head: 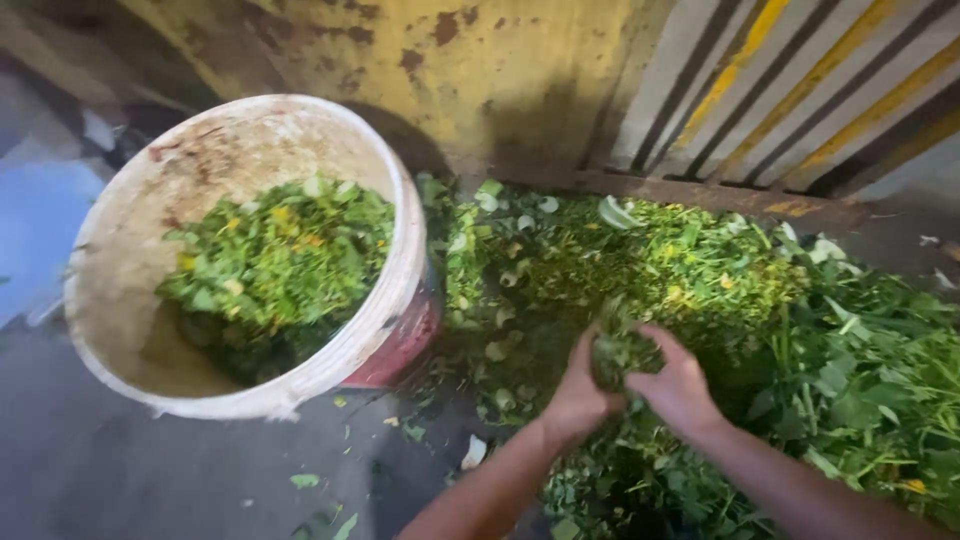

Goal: Gather chopped green vegetables from the ground and place them into a bucket.

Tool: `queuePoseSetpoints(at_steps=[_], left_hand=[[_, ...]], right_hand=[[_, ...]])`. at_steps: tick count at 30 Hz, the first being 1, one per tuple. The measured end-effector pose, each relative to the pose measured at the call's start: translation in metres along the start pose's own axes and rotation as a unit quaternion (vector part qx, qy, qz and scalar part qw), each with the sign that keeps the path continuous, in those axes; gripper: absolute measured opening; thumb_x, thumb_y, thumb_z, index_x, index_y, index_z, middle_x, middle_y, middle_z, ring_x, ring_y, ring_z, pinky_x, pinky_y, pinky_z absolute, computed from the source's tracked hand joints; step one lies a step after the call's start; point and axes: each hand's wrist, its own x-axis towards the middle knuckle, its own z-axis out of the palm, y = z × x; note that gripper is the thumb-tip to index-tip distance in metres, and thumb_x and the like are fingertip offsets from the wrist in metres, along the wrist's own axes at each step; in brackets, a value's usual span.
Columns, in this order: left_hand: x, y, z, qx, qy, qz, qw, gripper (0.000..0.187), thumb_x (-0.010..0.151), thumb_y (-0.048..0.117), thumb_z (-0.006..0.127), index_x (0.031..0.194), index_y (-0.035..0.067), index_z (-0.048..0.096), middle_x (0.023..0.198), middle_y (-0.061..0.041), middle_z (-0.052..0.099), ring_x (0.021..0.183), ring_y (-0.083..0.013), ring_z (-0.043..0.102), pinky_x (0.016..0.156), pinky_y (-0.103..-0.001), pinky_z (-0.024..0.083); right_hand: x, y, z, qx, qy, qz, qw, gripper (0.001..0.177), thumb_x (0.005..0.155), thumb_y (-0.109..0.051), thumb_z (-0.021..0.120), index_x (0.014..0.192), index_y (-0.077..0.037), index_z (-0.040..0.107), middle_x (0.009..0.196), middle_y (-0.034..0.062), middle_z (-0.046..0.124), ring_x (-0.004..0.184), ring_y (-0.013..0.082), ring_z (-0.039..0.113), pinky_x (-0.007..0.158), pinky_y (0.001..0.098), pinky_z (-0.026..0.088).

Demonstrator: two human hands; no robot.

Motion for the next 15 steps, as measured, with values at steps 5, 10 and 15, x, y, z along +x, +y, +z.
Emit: queuePoseSetpoints(at_steps=[5,10,15], left_hand=[[-0.020,0.108,0.003,0.310,0.042,0.122,0.942,0.109,0.070,0.002,0.077,0.164,0.009,0.024,0.151,-0.024,0.043,0.143,-0.0388,0.042,0.122,-0.045,0.034],[-0.069,0.243,0.009,0.311,0.091,0.227,0.918,0.105,0.067,-0.002,0.078,0.160,0.011,0.030,0.146,-0.025,0.042,0.141,-0.0401,0.043,0.121,-0.048,0.033],[-0.116,0.323,-0.030,0.401,0.195,0.393,0.804,0.102,0.071,-0.009,0.067,0.163,0.015,0.032,0.149,-0.021,0.046,0.146,-0.0352,0.048,0.124,-0.043,0.045]], right_hand=[[-0.030,-0.102,-0.009,-0.004,0.048,-0.175,0.983,0.070,0.067,0.004,0.073,0.135,-0.010,0.063,0.118,0.0112,0.073,0.106,0.0190,0.069,0.093,0.0330,0.055],[-0.062,-0.217,-0.005,0.040,0.055,-0.299,0.952,0.067,0.070,0.001,0.072,0.135,-0.009,0.060,0.125,0.0092,0.070,0.116,0.0193,0.068,0.102,0.0321,0.052],[-0.088,-0.322,0.045,0.105,0.038,-0.509,0.854,0.069,0.075,0.004,0.076,0.141,-0.010,0.060,0.136,0.0100,0.063,0.130,0.0220,0.063,0.114,0.0335,0.051]])
